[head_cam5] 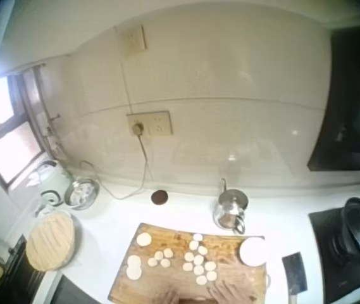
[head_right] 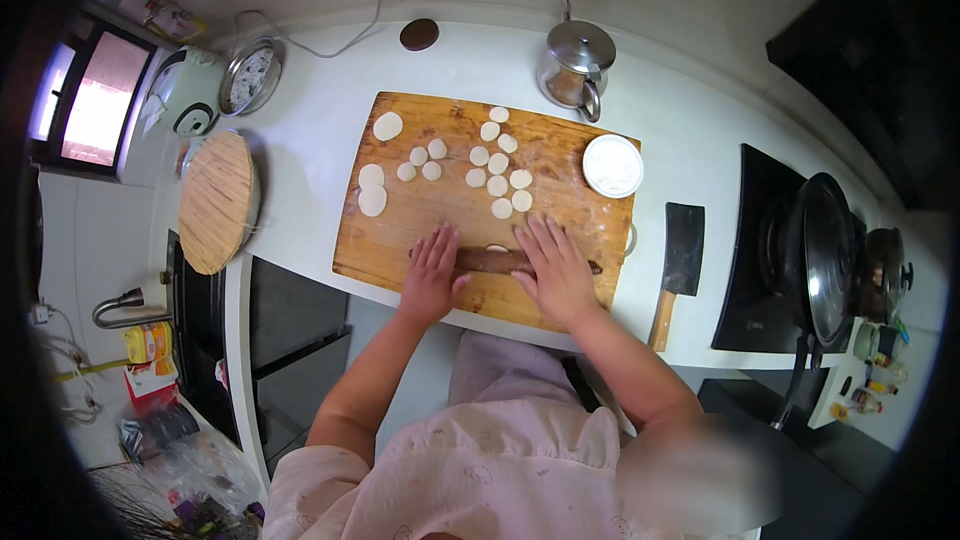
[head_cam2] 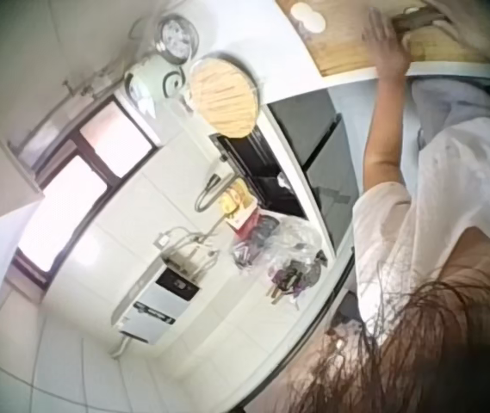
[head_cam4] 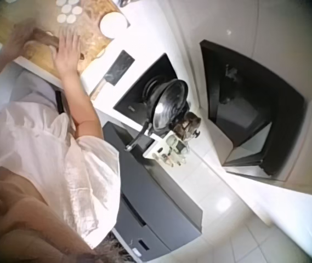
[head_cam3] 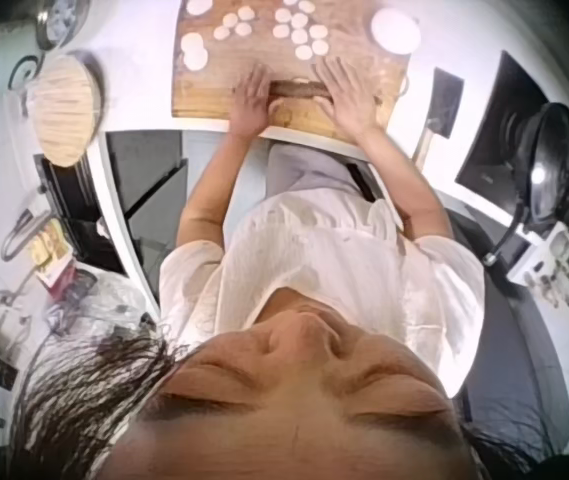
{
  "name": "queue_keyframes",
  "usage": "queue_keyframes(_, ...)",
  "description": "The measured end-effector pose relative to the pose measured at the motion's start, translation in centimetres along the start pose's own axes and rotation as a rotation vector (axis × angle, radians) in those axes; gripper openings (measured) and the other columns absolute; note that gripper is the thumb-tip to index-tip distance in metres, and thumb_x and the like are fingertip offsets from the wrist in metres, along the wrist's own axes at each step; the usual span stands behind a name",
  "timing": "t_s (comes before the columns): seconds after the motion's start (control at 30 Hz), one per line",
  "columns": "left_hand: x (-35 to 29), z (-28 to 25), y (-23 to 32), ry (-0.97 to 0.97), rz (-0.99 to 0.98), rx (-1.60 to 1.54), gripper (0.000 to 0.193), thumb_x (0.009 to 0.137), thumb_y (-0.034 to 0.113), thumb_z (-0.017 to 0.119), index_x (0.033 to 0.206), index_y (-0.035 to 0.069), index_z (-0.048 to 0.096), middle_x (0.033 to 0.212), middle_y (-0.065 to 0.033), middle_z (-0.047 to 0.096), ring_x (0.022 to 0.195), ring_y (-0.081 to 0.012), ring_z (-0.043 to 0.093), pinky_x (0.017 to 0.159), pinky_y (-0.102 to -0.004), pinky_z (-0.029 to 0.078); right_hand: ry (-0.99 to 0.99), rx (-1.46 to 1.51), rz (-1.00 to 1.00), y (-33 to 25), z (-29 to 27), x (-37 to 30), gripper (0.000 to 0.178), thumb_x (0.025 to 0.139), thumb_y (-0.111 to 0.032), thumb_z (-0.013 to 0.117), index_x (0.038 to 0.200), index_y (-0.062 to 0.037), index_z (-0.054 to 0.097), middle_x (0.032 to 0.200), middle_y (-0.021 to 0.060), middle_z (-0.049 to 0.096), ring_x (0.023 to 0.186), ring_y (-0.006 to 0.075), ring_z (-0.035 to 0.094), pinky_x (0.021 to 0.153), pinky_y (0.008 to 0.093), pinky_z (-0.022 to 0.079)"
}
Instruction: The person rolls small dough balls into flat circular discs using a wooden rolling pin on a wooden cutting board. They repeatedly pick up a dough ball, flatten it, and place the finished disc aside on the board.
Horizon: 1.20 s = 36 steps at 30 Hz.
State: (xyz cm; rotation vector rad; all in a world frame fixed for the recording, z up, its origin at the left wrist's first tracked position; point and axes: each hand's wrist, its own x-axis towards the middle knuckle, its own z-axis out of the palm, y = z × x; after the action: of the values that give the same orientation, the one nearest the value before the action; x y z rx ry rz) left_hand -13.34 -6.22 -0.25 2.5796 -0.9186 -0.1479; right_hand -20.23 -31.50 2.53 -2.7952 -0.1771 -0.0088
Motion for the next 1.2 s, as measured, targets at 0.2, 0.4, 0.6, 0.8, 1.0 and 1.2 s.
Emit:
queue_keyframes(0.2,3.3,0.5,-0.8,0.085,-0.053,0.021,0.074,0.096,0.04,0.058,0.155,0.005,0.031,0.16,-0.0174,0.035,0.148,-0.0374,0.032,0.12,-0.0546,0.024,0.09,-0.023,0.056,1.5,0.2,3.9,0.071,0.089,-0.041,0.068,0.149,-0.0119,0.045,0.156,0.0109,0.039,0.145,0.0345,0.034,0.118,0.0487,0.031)
queue_keyframes(0.4,0.6,-1.7,0.9,-0.051,0.004,-0.062,0.063,0.095,0.036,0.062,0.147,0.005,0.045,0.149,-0.0153,0.049,0.138,-0.0359,0.044,0.116,-0.0508,0.031,0.021,0.056,0.0,-0.2,1.0,-1.9,0.077,0.085,-0.035,0.073,0.15,-0.0101,0.042,0.155,0.0106,0.041,0.142,0.0345,0.037,0.117,0.0485,0.033)
queue_keyframes(0.6,4.6,-1.7,2.9,-0.206,0.02,-0.238,0.046,0.088,0.026,0.073,0.129,0.007,0.062,0.127,-0.0122,0.065,0.12,-0.0321,0.059,0.101,-0.0429,0.046,0.101,0.131,-0.041,0.5,2.0,-2.4,0.059,0.079,-0.02,0.076,0.133,-0.0089,0.057,0.137,0.0098,0.054,0.131,0.0315,0.048,0.112,0.0449,0.039)
queue_keyframes(0.8,6.9,0.0,2.6,-0.292,-0.028,-0.321,0.026,0.085,0.014,0.073,0.111,0.01,0.07,0.105,-0.0111,0.07,0.099,-0.0319,0.066,0.084,-0.0405,0.054,0.121,0.167,-0.043,0.6,1.6,-3.2,0.046,0.076,-0.014,0.075,0.12,-0.0102,0.063,0.114,0.0067,0.06,0.11,0.0287,0.057,0.098,0.0417,0.046)
queue_keyframes(1.0,8.2,0.4,4.0,-0.176,-0.055,-0.383,0.02,0.085,0.008,0.07,0.104,0.007,0.07,0.1,-0.0136,0.069,0.092,-0.0358,0.065,0.08,-0.044,0.053,0.123,0.165,-0.011,1.3,-0.2,-5.3,0.046,0.075,-0.013,0.076,0.12,-0.0116,0.064,0.114,0.0062,0.06,0.109,0.0272,0.057,0.094,0.0403,0.046)
queue_keyframes(1.2,14.3,-1.0,8.3,0.261,0.113,-0.272,0.016,0.088,0.008,0.067,0.103,0.003,0.069,0.102,-0.0167,0.068,0.093,-0.0387,0.065,0.079,-0.0464,0.053,0.128,0.163,0.077,2.8,-1.6,-7.6,0.047,0.075,-0.013,0.076,0.12,-0.0129,0.064,0.112,0.0048,0.061,0.106,0.0269,0.058,0.092,0.0405,0.047)
